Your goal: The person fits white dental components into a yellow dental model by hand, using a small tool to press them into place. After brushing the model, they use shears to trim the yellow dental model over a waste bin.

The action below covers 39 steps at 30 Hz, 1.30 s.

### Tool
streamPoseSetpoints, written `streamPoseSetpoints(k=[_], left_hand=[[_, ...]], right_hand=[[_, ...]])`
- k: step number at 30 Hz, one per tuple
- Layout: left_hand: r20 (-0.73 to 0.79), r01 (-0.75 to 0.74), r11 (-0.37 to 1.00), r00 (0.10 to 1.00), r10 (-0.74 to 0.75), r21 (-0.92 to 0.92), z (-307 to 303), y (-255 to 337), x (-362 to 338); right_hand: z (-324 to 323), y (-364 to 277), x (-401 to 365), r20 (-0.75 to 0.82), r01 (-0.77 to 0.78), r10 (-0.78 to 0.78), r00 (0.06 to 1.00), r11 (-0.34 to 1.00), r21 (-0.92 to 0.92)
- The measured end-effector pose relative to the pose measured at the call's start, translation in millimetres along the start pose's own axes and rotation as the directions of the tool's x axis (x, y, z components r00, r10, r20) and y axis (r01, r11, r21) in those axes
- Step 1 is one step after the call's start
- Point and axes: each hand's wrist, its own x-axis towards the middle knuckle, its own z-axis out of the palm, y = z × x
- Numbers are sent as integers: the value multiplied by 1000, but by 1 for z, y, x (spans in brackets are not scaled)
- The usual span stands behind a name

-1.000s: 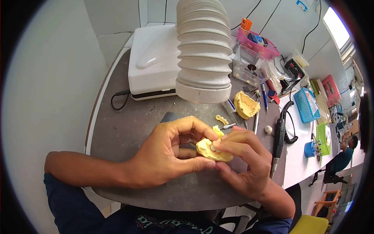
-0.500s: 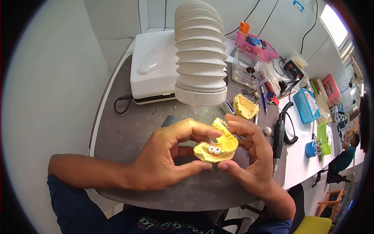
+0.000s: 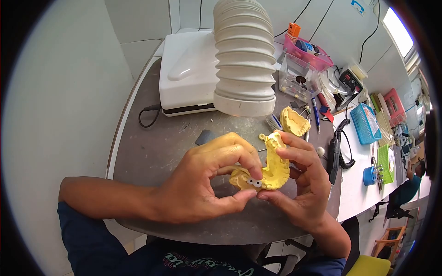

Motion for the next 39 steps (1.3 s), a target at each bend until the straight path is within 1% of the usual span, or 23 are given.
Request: streamPoseSetpoints(k=[2, 5, 8, 10, 18, 20, 21, 22, 23, 24, 25, 26, 28, 29, 30, 31, 32, 34, 35, 37, 38, 39], left_hand=[[-1, 2, 999, 1000, -2, 54, 1, 1, 0], [-8, 37, 998, 999, -37, 52, 2, 3, 0], [-27, 42, 998, 999, -41, 36, 4, 2, 1], [-26, 49, 998, 999, -48, 41, 4, 3, 1], [-20, 55, 997, 998, -54, 57, 4, 1, 2], [6, -15, 999, 1000, 15, 46, 3, -2, 2], [6, -17, 999, 1000, 16, 46, 4, -1, 2], [-24, 64, 992, 997, -67, -113, 6, 1, 2], [-38, 137, 953, 988, -153, -271, 8, 2, 2], [-36, 136, 953, 988, -151, -271, 6, 2, 3], [-27, 181, 928, 979, -201, -325, 3, 2, 5], [-15, 226, 899, 968, -250, -376, 0, 2, 6], [-14, 198, 908, 976, -219, -371, -4, 2, 6], [0, 119, 978, 993, -121, -174, -6, 3, 6], [34, 24, 999, 999, -25, 27, -7, 4, 6], [-13, -50, 992, 999, 52, 117, -5, -1, 6], [-11, -53, 991, 998, 55, 121, -6, 0, 6], [-40, -114, 937, 990, 134, 330, -6, 4, 6], [-39, -116, 935, 990, 136, 334, -7, 5, 6], [-35, -208, 844, 965, 258, 495, -9, 6, 9], [-34, -209, 842, 965, 259, 497, -9, 6, 9], [-15, -251, 826, 954, 299, 505, -10, 4, 10]], right_hand=[[0, 0, 0, -3, 9, -9, 1000, 1000, -8], [0, 0, 0, -5, 31, -31, 1000, 999, -17], [1, 0, 0, -7, 33, -33, 999, 999, -17], [0, -1, 0, -3, 41, -42, 999, 998, -42], [0, 0, 0, -8, 42, -42, 999, 999, -34], [0, 0, 0, -7, 41, -41, 999, 998, -37], [-1, 0, -1, -4, 35, -35, 999, 999, -24], [-1, 1, -1, -2, 30, -30, 1000, 999, -11], [-1, 1, -2, -3, 31, -31, 1000, 999, -14], [-1, 2, -4, -10, -27, 28, 1000, 997, 67], [-1, 2, -5, -13, -84, 87, 996, 985, 148], [-2, 1, -4, -16, -83, 86, 996, 986, 147], [-5, -4, -3, -6, -250, 260, 965, 934, 254], [-6, -4, -3, -10, -247, 257, 966, 935, 253], [-7, -4, -2, -7, -289, 303, 953, 915, 283], [-8, -4, -1, -1, -329, 347, 938, 891, 313], [-8, -5, -1, -4, -324, 343, 939, 893, 313], [-8, -4, 0, -5, -342, 362, 932, 885, 316], [-8, -4, -1, -7, -337, 357, 934, 886, 318], [-7, -4, -1, 6, -378, 395, 919, 875, 303], [-7, -5, -1, 5, -376, 393, 920, 875, 304], [-7, -5, -1, 20, -393, 408, 913, 865, 312]])
